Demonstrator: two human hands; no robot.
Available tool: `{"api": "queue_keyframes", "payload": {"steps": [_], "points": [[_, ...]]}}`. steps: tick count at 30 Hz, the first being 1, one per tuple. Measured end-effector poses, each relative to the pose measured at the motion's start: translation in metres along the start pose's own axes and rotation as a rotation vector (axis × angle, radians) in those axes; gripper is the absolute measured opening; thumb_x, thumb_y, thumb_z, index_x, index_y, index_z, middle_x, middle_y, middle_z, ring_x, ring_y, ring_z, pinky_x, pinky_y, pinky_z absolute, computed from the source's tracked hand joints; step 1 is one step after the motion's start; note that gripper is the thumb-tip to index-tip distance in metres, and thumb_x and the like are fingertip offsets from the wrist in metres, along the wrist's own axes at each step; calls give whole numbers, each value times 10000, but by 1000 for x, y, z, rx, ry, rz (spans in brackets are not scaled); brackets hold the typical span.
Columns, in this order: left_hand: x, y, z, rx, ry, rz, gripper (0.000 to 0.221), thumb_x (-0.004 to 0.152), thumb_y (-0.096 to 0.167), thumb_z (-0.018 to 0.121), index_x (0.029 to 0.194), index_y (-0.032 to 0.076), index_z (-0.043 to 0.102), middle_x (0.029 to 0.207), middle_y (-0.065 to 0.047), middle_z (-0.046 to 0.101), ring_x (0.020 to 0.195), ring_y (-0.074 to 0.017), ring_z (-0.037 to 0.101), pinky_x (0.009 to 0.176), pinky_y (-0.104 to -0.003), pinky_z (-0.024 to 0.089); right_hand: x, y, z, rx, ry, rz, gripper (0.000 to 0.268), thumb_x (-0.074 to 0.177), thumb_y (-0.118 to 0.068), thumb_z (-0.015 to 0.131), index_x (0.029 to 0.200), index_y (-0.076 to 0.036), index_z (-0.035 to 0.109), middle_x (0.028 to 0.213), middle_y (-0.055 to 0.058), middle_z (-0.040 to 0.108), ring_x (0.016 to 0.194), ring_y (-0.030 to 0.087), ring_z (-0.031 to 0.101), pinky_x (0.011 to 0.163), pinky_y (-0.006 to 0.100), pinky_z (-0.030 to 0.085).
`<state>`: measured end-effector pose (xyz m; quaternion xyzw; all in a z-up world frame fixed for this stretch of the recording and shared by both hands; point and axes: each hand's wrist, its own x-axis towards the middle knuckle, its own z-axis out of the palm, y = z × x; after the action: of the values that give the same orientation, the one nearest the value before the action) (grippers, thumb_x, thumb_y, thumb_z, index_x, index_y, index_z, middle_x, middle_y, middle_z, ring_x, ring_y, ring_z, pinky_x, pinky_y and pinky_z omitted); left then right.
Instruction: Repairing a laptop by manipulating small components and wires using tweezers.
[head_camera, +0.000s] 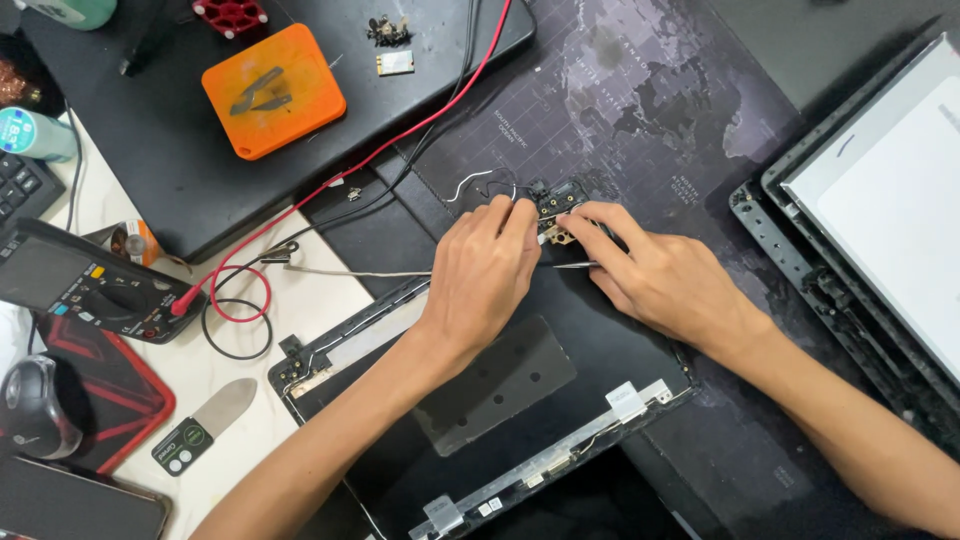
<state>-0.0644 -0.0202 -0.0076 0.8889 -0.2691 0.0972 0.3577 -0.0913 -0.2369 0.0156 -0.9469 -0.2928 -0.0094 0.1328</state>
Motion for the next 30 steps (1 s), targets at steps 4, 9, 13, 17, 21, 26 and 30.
{"api": "queue_keyframes", "payload": {"steps": [4,9,13,17,21,26,30], "points": [[0,0,1,-4,-2,16,151,910,39,710,983,16,581,887,-137,583,821,-340,618,779,-459,491,3,0,-1,8,-17,18,534,863,-184,721,1364,-68,580,1322,88,594,700,272,718,577,365,585],[-3,-1,0,9,-25,11,138,913,47,707,992,19,596,898,-141,587,816,-350,610,780,-461,491,5,-1,-5,62,-60,70,562,849,-185,724,1384,-102,576,1330,77,585,677,290,712,572,392,585],[-4,-2,-6,15,-66,34,196,879,42,708,1054,6,627,910,-149,588,812,-347,608,776,-458,495,3,3,-1,96,-34,72,559,844,-176,723,1381,-116,579,1340,74,583,696,291,715,582,400,583],[-8,-3,-9,11,-78,-2,197,894,23,689,1088,20,652,921,-142,587,825,-336,613,792,-450,499,0,7,5,101,4,56,507,861,-160,729,1355,-162,613,1327,32,614,665,265,704,573,388,575],[-8,-4,-9,63,-98,40,247,867,-25,650,1110,19,657,934,-147,584,838,-328,617,802,-447,499,-2,9,7,98,73,-2,541,846,-151,730,1375,-160,613,1324,29,623,687,248,704,594,370,578],[-4,-5,-14,84,-138,73,260,870,-14,634,1127,17,657,939,-146,587,857,-323,623,814,-442,497,1,7,4,78,21,13,512,862,-159,727,1361,-143,612,1315,32,620,675,253,705,584,375,580],[-2,-4,-17,77,-147,110,314,849,-15,621,1159,19,663,930,-147,593,869,-314,630,816,-441,493,5,4,-1,93,-3,30,484,870,-165,720,1340,-128,615,1315,50,615,680,274,710,581,389,582]]}}
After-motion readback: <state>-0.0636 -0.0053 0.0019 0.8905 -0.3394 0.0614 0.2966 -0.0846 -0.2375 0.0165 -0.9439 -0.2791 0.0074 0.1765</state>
